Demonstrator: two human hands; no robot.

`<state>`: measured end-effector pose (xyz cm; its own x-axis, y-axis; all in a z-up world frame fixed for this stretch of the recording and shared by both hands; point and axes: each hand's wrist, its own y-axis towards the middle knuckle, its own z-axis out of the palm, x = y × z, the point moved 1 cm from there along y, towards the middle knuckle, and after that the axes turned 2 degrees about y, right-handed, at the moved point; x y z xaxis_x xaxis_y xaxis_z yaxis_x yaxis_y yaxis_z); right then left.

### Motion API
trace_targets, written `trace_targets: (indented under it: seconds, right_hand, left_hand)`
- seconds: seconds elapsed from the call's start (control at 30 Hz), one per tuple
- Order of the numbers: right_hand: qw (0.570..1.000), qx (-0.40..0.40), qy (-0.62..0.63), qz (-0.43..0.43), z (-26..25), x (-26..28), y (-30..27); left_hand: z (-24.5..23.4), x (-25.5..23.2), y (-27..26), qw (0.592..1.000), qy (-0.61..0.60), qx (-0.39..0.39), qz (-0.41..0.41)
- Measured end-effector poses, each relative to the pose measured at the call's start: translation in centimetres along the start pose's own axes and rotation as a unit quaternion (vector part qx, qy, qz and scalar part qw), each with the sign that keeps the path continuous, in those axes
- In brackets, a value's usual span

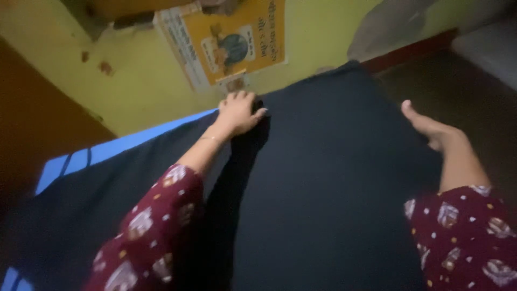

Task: Ironing a black garment on a blue table.

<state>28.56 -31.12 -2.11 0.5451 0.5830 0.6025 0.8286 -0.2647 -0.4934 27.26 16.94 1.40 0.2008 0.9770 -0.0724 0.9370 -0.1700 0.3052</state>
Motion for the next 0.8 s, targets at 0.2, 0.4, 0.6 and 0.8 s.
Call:
trace_targets:
  seconds: [0.2,0.4,0.6,0.8]
  right_hand:
    - [0.997,0.035,0.061,-0.041,0.0,0.6,2.0]
    - [0.993,-0.014,0.103,-0.059,0.0,1.5,2.1]
    - [0.973,-0.017,0.197,-0.114,-1.1,3.8,-0.5]
    - [0.92,-0.008,0.306,-0.246,-1.2,4.6,-1.6]
  left_hand:
    - [-0.3,-4.5,5.9,0.992,-0.011,0.117,-0.041]
    - [2.4,-3.7,11.5,0.971,-0.073,0.224,-0.038]
    - [0.7,-5.9,12.9,0.949,-0.205,0.241,0.002]
    - [0.1,-8.2,12.9,0.911,-0.317,0.264,0.012]
